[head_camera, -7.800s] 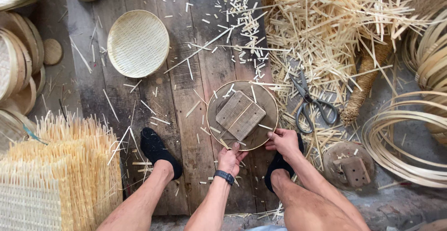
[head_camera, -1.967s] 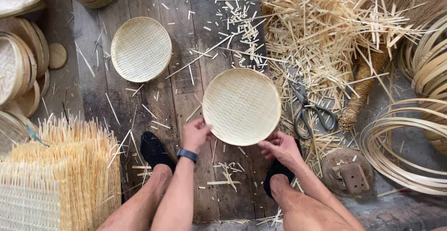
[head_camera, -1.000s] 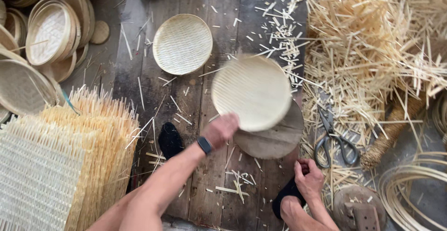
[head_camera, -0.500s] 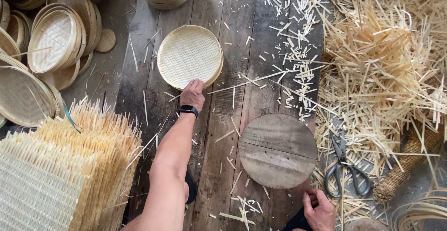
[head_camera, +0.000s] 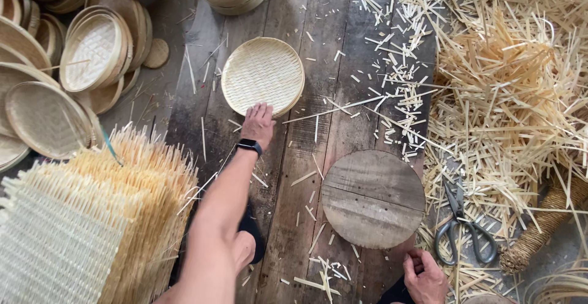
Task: The person assembles bamboo trays by placing a woven mat between two circular rims, then uses shears to trim the excess bamboo material from the edges.
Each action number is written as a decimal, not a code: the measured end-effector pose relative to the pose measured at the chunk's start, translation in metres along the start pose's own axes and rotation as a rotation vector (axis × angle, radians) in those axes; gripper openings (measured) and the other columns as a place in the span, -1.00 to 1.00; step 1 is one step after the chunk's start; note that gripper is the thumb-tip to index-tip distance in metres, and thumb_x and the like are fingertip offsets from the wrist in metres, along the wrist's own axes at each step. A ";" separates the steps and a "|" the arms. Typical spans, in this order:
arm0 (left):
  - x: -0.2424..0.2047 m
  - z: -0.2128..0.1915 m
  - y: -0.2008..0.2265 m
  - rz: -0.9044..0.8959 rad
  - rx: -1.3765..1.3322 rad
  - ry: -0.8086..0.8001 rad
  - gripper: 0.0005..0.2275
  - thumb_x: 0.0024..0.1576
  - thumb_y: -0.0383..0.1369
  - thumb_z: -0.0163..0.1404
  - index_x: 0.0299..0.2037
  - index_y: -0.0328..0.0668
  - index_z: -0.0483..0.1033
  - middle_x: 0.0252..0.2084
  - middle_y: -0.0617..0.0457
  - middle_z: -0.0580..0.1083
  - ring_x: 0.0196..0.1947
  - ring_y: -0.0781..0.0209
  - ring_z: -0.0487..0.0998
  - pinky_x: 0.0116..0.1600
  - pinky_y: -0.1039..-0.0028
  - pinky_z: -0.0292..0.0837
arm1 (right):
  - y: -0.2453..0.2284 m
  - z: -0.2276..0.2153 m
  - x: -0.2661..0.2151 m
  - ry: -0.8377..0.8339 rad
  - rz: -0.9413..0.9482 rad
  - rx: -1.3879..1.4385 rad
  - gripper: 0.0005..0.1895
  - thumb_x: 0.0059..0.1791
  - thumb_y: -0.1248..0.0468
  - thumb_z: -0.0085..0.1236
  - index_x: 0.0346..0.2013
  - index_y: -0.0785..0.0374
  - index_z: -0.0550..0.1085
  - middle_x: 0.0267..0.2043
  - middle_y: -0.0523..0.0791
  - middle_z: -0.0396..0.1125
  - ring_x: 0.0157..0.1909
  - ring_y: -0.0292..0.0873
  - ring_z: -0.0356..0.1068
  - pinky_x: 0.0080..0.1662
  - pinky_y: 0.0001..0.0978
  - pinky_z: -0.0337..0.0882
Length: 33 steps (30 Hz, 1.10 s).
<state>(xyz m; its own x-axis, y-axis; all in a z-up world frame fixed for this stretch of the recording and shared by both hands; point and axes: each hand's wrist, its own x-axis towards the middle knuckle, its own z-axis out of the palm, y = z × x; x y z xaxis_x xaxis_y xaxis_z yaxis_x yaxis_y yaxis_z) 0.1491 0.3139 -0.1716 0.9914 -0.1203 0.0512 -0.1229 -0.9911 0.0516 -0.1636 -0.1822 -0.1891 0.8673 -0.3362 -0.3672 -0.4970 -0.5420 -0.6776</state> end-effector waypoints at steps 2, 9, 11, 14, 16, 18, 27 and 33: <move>-0.006 -0.040 -0.013 0.052 0.155 -0.182 -0.49 0.18 -0.23 -0.01 0.28 -0.34 0.25 0.35 -0.29 0.24 0.35 -0.15 0.22 0.37 0.04 0.11 | -0.004 -0.001 0.001 -0.002 0.013 -0.036 -0.82 -0.07 0.23 0.28 -0.22 0.22 0.59 -0.51 -0.14 0.47 -0.50 -0.25 0.44 -0.31 -0.39 0.46; -0.124 -0.243 -0.029 0.224 0.322 -0.466 -0.47 0.24 -0.18 -0.09 0.35 -0.36 0.15 0.38 -0.31 0.18 0.36 -0.12 0.20 0.36 0.09 0.10 | 0.003 -0.002 0.004 0.029 0.001 -0.028 -0.69 0.03 0.06 0.20 -0.08 0.21 0.57 -0.40 -0.08 0.50 -0.37 -0.22 0.48 -0.23 -0.35 0.45; -0.152 -0.268 -0.003 0.271 0.180 -0.592 -0.48 0.25 -0.21 -0.10 0.34 -0.38 0.17 0.36 -0.32 0.20 0.32 -0.13 0.22 0.33 0.10 0.13 | 0.010 -0.002 0.017 -0.044 0.026 0.139 -0.64 0.08 0.04 0.14 -0.03 0.27 0.52 -0.36 -0.04 0.50 -0.36 -0.20 0.47 -0.24 -0.37 0.44; -0.176 -0.282 0.033 0.312 -0.049 -0.803 -0.51 0.25 -0.24 -0.10 0.32 -0.40 0.20 0.32 -0.34 0.23 0.28 -0.13 0.26 0.29 0.11 0.18 | 0.006 -0.003 0.039 -0.277 0.143 0.469 -0.59 0.11 0.03 0.03 -0.03 0.36 0.47 -0.34 0.00 0.50 -0.39 -0.17 0.45 -0.32 -0.37 0.43; -0.186 -0.282 0.054 0.325 -0.191 -0.929 -0.53 0.26 -0.26 -0.11 0.30 -0.42 0.21 0.30 -0.36 0.25 0.24 -0.13 0.28 0.26 0.12 0.21 | -0.010 0.000 0.052 -0.415 0.216 0.546 -0.56 0.11 0.03 -0.04 -0.12 0.43 0.46 -0.32 -0.03 0.50 -0.40 -0.17 0.46 -0.40 -0.35 0.39; -0.191 -0.279 0.071 0.331 -0.301 -1.030 -0.55 0.26 -0.28 -0.11 0.29 -0.43 0.23 0.28 -0.37 0.27 0.21 -0.13 0.31 0.24 0.13 0.24 | -0.027 0.010 0.055 -0.401 0.211 0.457 -0.58 0.09 0.04 -0.01 -0.17 0.42 0.47 -0.35 -0.02 0.50 -0.40 -0.16 0.48 -0.41 -0.34 0.43; -0.196 -0.265 0.114 0.333 -0.457 -1.220 -0.63 0.28 -0.39 -0.14 0.24 -0.50 0.31 0.18 -0.43 0.36 0.07 -0.14 0.41 0.11 0.16 0.39 | -0.009 0.038 0.030 -0.622 0.243 0.412 -0.57 0.02 -0.02 0.09 -0.28 0.35 0.55 -0.42 -0.04 0.51 -0.43 -0.22 0.47 -0.42 -0.40 0.39; -0.193 -0.279 0.122 0.312 -0.376 -1.078 -0.67 0.29 -0.45 -0.15 0.20 -0.55 0.36 0.11 -0.47 0.42 -0.03 -0.15 0.49 0.03 0.19 0.48 | 0.017 0.041 0.034 -0.455 0.241 0.481 -0.53 0.08 -0.02 0.07 -0.29 0.40 0.55 -0.49 -0.03 0.44 -0.51 -0.21 0.38 -0.44 -0.40 0.35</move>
<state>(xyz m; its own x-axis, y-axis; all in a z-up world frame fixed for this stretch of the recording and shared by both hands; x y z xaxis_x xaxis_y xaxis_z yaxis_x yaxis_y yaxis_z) -0.0693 0.2326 0.1035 0.4196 -0.5192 -0.7446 -0.1934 -0.8526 0.4855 -0.1413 -0.1707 -0.2391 0.7124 0.0086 -0.7017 -0.7002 -0.0571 -0.7116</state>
